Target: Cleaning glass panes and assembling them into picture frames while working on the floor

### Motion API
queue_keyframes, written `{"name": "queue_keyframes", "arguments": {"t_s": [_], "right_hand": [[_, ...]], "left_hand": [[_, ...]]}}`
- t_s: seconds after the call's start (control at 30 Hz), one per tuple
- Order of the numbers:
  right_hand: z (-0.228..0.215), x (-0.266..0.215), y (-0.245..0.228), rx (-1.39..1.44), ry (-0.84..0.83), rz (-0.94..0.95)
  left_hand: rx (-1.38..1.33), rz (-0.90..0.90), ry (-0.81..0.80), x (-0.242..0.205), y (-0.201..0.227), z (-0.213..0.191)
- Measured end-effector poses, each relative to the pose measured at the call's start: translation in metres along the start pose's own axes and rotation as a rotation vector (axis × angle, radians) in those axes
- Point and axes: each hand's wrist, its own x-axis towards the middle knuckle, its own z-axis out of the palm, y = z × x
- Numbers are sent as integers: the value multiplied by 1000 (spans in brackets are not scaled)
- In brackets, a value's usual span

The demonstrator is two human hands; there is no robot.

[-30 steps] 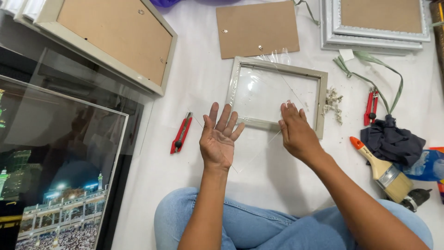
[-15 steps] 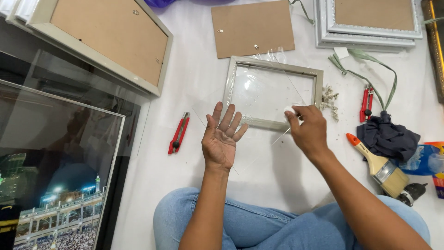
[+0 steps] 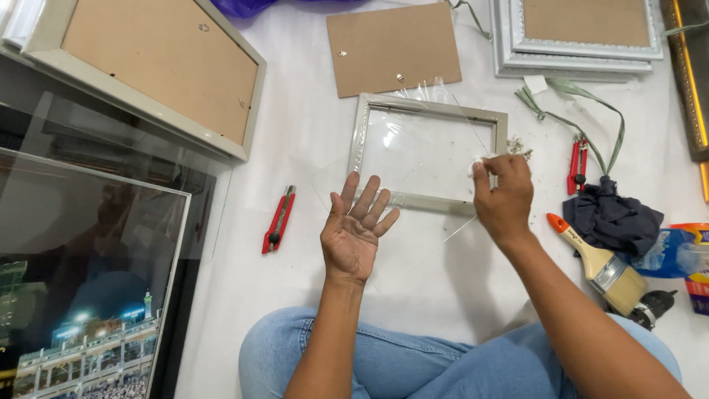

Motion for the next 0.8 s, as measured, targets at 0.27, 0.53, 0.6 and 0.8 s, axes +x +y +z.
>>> {"name": "queue_keyframes", "arguments": {"t_s": [0.27,0.53,0.6,0.8], "right_hand": [[5,-34,-136,178,-133,-262],[-1,-3,-19,-174,-6,61],[21,-22,-69,42,-59,1],[26,-33,-95,151,-159,-179]], "left_hand": [[3,-28,38,-5,-24,3],[41,-47,-26,-4,-28,6],[76,-27,5,-6,-31,8],[96,-17,49,-9,-33,11]]}}
